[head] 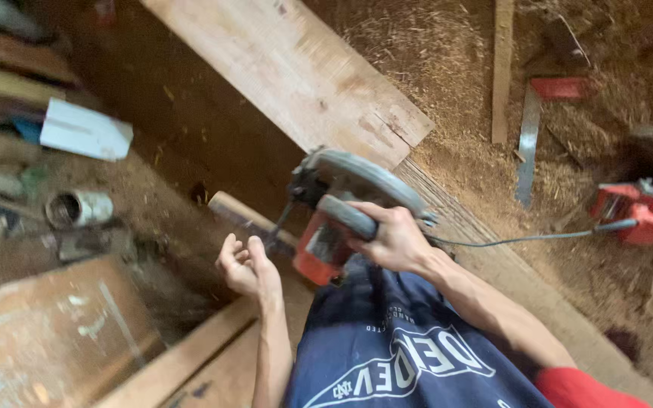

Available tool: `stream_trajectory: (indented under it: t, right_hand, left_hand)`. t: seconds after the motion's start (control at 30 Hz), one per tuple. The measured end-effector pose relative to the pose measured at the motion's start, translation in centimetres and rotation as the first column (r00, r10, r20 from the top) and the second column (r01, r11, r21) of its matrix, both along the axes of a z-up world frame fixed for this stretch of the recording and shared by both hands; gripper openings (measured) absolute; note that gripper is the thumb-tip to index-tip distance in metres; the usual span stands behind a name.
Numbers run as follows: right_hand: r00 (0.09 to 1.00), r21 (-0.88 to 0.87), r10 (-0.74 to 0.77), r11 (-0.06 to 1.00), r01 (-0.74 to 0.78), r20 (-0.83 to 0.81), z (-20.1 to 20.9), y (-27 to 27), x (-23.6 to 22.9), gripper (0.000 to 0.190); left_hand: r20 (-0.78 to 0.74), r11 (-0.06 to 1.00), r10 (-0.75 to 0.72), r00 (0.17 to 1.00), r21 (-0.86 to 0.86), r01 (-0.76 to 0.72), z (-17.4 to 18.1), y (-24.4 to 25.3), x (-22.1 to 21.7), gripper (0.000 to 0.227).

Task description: The person uses a circular saw with a guide to cut a long plank of wood into smaller sections. After cutting, the person uses an electric sander to smooth the edges and surfaces of the cut wood pieces.

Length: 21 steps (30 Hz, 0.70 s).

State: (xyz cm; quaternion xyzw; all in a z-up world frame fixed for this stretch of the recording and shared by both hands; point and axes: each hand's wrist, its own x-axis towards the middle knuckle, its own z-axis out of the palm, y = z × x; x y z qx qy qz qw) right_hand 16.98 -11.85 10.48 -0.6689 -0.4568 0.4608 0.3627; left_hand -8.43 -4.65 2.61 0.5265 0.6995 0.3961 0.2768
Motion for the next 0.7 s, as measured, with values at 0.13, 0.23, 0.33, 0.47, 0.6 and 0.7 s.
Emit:
stream_trajectory:
  t: [0.13,0.23,0.33,0.47,0.6,0.7]
  right_hand:
    - [0.994,-0.149,-0.032,0.988,0.047,0.106,1.0,-4.3,2.9,0.068]
    - [0.984,-0.114,-0.098,0.987,0.116,0.148,-0.1,-6.3,5.3,0.069]
    - [0.98,-0.146,-0.183,0.97,0.194,0.084,-2.4,-7.5,8.2,0.069]
    - [0.977,-0.148,-0.201,0.967,0.209,0.065,-5.2,-8.8,10.9,0.068]
    - [0.978,-0.077,-0.196,0.977,0.201,0.068,-7.2,-8.7,11.6,0.062]
    - [0.979,-0.042,-0.192,0.98,0.195,0.061,-7.5,-9.2,11.6,0.057]
  left_hand:
    - [0.272,0.998,-0.037,0.961,-0.034,0.048,-7.4,-4.0,2.8,0.028]
    - [0.455,0.789,0.057,0.888,-0.566,0.239,-10.3,-7.3,6.2,0.032]
    - [0.574,0.749,0.028,0.818,-0.554,0.363,-13.0,-7.6,10.3,0.051]
    - [0.35,0.746,-0.058,0.935,-0.607,0.273,-14.8,-7.8,12.8,0.05]
    - [0.282,0.839,-0.031,0.959,-0.514,0.178,-16.9,-8.2,13.1,0.055]
    - [0.221,0.888,-0.051,0.974,-0.436,0.146,-18.0,-8.2,13.2,0.054]
